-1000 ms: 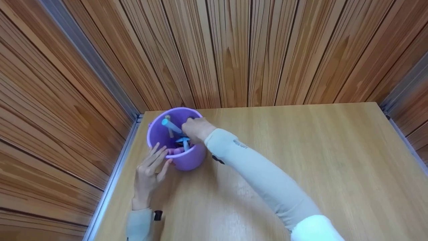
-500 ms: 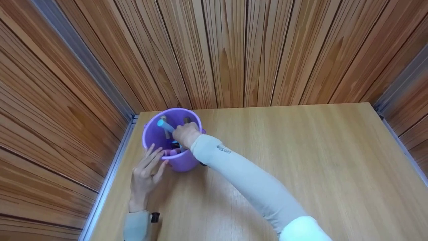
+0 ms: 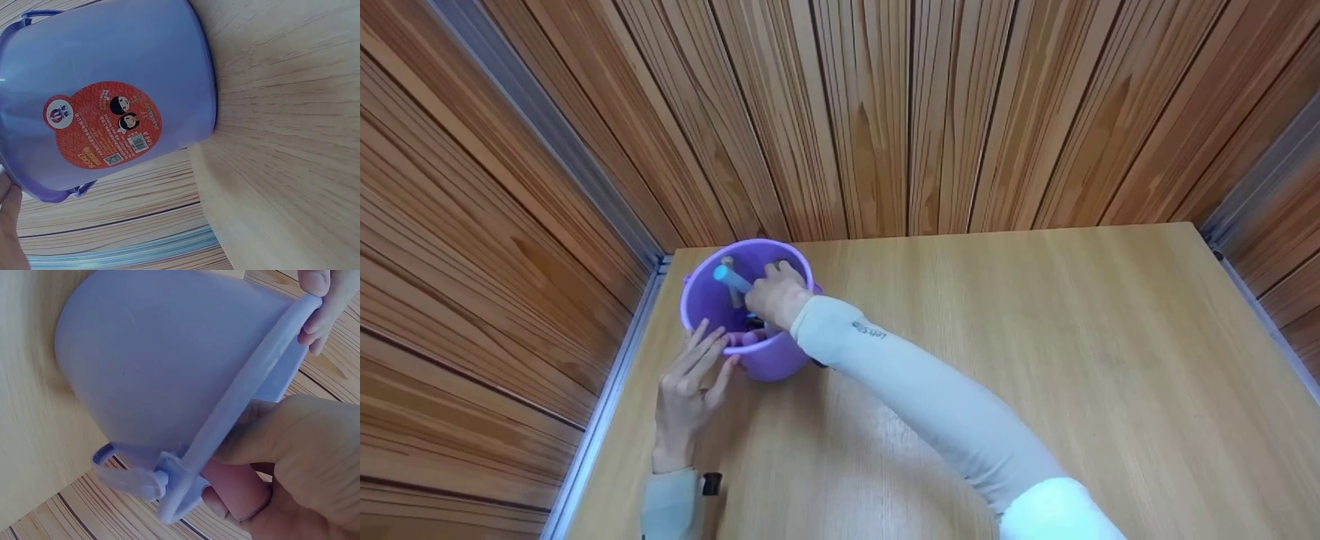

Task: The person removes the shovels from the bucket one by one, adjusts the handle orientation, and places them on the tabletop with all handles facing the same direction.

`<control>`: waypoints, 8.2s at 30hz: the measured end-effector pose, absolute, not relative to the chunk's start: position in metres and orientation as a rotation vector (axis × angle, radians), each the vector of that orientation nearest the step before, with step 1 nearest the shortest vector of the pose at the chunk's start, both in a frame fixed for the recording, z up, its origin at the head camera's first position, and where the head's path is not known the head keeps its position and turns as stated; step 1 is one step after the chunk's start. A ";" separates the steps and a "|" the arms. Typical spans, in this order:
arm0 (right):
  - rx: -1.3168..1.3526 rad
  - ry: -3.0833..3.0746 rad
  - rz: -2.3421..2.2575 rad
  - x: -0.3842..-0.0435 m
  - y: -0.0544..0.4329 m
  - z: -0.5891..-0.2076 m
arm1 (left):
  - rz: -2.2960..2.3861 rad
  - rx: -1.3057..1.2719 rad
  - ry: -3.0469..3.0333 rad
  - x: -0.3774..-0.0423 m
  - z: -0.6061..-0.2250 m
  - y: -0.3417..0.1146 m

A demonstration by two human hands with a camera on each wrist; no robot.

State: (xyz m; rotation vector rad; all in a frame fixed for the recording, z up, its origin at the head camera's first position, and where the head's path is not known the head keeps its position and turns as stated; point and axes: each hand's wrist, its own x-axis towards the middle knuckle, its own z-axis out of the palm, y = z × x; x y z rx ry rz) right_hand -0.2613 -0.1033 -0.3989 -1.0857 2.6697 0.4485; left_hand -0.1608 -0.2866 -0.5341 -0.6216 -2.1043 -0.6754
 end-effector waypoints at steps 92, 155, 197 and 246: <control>-0.175 2.343 -1.192 -0.261 0.073 -0.432 | -0.696 -0.560 -2.172 -0.159 -0.529 -0.281; 0.125 2.254 -1.555 -0.234 0.029 -0.579 | -0.743 -0.565 -2.128 -0.159 -0.533 -0.280; -0.428 2.667 -1.399 -0.273 0.009 -0.473 | -0.683 -0.583 -2.112 -0.156 -0.531 -0.288; -1.323 2.658 0.677 -0.289 -0.102 -0.419 | -0.535 -0.619 -2.091 -0.159 -0.529 -0.281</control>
